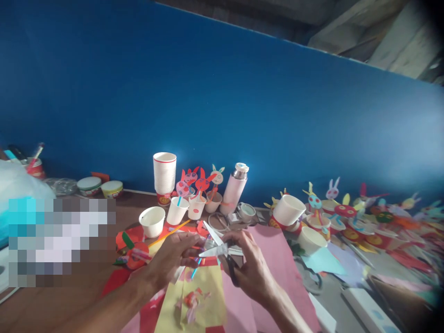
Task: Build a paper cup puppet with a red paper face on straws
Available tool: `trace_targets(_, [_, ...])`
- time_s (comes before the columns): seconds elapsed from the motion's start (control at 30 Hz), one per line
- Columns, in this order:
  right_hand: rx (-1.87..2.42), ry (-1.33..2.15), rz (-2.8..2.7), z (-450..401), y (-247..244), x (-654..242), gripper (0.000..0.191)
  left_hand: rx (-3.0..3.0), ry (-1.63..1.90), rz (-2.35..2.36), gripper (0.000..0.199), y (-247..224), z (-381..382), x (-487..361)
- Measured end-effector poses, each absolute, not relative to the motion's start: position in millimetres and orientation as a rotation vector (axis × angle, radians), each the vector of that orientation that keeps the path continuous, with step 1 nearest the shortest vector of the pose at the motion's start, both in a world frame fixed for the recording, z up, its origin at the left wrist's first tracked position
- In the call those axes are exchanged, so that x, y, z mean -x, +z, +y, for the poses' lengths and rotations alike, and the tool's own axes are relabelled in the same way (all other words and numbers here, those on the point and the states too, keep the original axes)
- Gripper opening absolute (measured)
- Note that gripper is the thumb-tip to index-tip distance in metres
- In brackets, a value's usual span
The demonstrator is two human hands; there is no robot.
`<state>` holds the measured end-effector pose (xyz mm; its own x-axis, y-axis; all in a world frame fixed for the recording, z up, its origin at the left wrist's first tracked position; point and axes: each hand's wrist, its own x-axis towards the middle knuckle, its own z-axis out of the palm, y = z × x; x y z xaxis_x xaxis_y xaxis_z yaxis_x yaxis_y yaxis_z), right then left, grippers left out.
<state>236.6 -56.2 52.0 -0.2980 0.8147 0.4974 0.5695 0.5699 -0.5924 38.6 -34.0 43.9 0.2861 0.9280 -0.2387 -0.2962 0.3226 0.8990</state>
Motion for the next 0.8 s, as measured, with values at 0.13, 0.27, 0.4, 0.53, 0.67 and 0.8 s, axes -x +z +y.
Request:
trace_targets(0.13, [1.081,0.349,-2.034,-56,55,-242,0.035,-0.818,0.940,0.868,0.020,47,-33,-36])
trace_targets(0.27, [1.096,0.346,-2.036,-54,57,-247,0.037,-0.851,0.910,0.860,0.020,51,-34,-34])
trace_targets(0.4, [1.111,0.385,-2.062,-53,58,-247,0.034,-0.975,0.867,0.855,0.030,53,-33,-34])
trace_targets(0.53, [1.104,0.428,-2.089,-55,60,-244,0.030,-1.163,0.810,0.959,0.030,52,-33,-38])
trace_targets(0.67, [1.089,0.464,-2.099,-57,61,-241,0.032,-1.264,0.803,1.026,0.033,48,-35,-42])
trace_targets(0.8, [1.082,0.494,-2.088,-58,62,-242,0.031,-1.236,0.819,0.962,0.027,38,-33,-40])
